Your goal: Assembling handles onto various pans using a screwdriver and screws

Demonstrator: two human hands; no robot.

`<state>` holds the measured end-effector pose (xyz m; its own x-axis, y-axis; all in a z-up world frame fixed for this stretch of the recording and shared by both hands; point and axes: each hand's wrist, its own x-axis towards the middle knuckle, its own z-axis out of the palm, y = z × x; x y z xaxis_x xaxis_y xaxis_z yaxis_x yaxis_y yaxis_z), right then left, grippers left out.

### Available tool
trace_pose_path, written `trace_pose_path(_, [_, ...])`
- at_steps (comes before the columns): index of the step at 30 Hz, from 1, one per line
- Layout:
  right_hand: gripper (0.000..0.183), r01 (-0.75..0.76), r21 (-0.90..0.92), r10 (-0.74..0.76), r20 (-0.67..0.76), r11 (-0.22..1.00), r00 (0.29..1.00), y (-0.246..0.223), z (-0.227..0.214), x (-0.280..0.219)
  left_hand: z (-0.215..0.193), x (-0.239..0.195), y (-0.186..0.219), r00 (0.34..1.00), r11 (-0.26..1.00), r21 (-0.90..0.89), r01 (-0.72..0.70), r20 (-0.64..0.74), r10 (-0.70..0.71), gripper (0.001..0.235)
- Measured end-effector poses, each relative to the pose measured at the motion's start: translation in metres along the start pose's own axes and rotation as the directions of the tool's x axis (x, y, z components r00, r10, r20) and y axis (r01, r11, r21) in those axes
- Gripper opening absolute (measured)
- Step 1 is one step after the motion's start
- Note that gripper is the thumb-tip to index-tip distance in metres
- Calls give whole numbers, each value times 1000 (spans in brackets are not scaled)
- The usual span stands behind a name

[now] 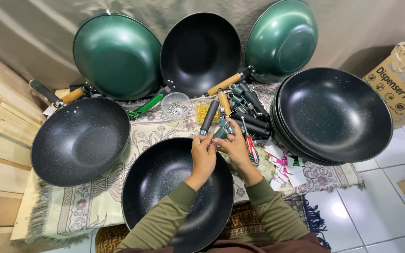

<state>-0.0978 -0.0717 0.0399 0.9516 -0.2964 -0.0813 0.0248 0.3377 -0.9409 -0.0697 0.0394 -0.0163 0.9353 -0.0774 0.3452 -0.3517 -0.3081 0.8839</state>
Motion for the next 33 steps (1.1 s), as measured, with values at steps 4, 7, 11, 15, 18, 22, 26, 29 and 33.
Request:
trace_pose_path(4, [84,13,31,-11,-59,999,998,-2,-8,8,-1,10,6,998,999,22,-30,60,29,46])
trace_pose_path(7, [75,46,79,-35,-134,996,990,8,-30,26,-7,25,9,986,994,-94,-58,152,71,42])
trace_pose_path(11, [73,125,115,-98,-213,985,972,10,-53,46,-11,44,-5,974,943,244,-225,34,224,52])
trace_pose_path(15, [73,170,150,-125,-270,974,955,5,-54,49,-10,47,-31,961,839,494,-228,253,112,84])
trace_pose_path(18, [76,177,166,-126,-281,970,951,3,-52,48,-11,46,-43,949,747,587,-313,228,219,73])
trace_pose_path(22, [76,179,158,-130,-282,971,951,3,-53,46,-29,33,-36,952,788,548,-280,265,154,68])
trace_pose_path(26, [75,247,127,-195,-324,961,926,-2,-59,50,-50,13,-27,936,805,520,-287,332,119,68])
trace_pose_path(29, [74,271,85,-224,-363,959,905,-8,-61,54,-64,-6,-13,935,816,504,-283,336,117,60])
trace_pose_path(33, [73,332,85,-258,-464,939,847,-17,-64,67,-59,-27,-31,968,789,561,-251,166,189,48])
